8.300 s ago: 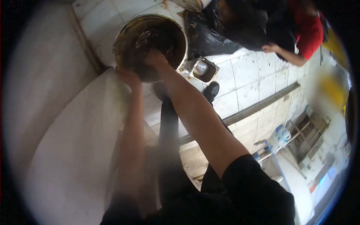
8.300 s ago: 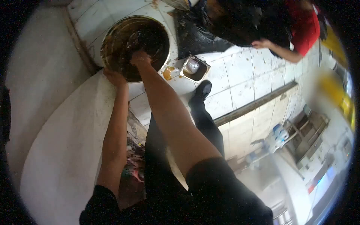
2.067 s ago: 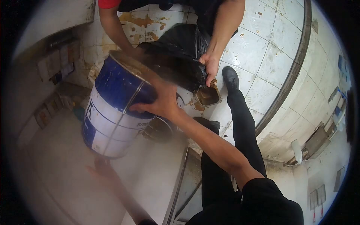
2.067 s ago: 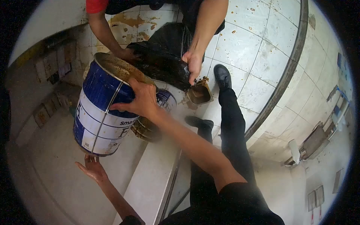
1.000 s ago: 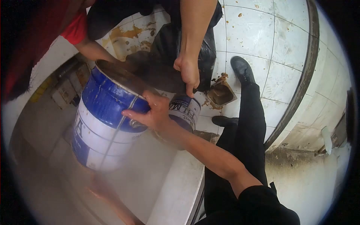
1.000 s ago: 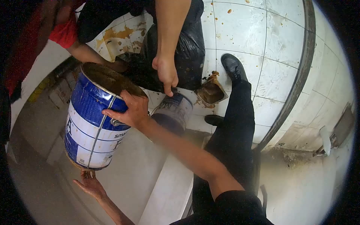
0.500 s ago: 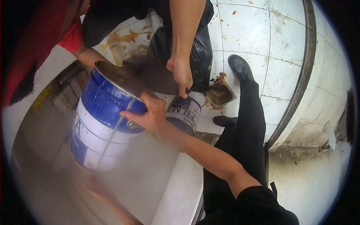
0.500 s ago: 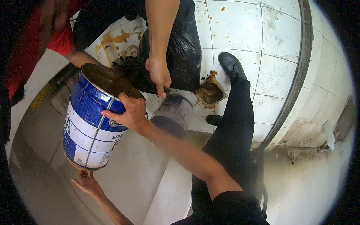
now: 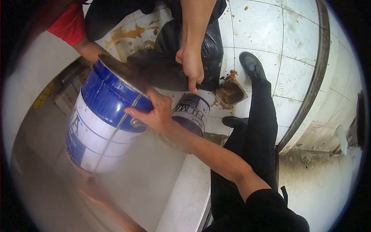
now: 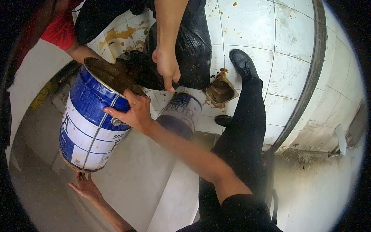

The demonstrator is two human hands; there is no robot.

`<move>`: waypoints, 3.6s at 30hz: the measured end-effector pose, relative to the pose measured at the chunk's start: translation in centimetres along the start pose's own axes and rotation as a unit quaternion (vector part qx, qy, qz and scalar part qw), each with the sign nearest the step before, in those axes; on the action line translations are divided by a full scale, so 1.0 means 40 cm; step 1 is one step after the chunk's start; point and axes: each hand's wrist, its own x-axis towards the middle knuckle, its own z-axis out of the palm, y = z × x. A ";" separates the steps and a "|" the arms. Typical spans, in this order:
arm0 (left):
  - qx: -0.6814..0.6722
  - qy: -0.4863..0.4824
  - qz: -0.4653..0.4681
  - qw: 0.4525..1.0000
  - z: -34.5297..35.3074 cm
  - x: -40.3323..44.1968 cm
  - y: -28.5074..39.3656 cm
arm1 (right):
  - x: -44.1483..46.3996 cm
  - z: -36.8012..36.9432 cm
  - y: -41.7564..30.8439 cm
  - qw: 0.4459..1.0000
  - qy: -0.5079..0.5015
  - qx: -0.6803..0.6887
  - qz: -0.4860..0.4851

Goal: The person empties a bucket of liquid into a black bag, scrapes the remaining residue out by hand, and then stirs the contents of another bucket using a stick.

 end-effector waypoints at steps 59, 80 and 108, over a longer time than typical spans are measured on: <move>0.030 -0.106 0.057 0.992 -0.025 0.042 0.060 | -0.029 0.011 -0.006 0.998 0.055 0.020 -0.028; 0.017 -0.094 0.037 0.995 -0.051 0.072 0.060 | -0.039 0.026 0.007 0.995 0.087 0.024 -0.046; 0.000 -0.103 0.062 0.993 -0.058 0.084 0.037 | -0.052 0.025 -0.003 0.994 0.091 0.003 -0.056</move>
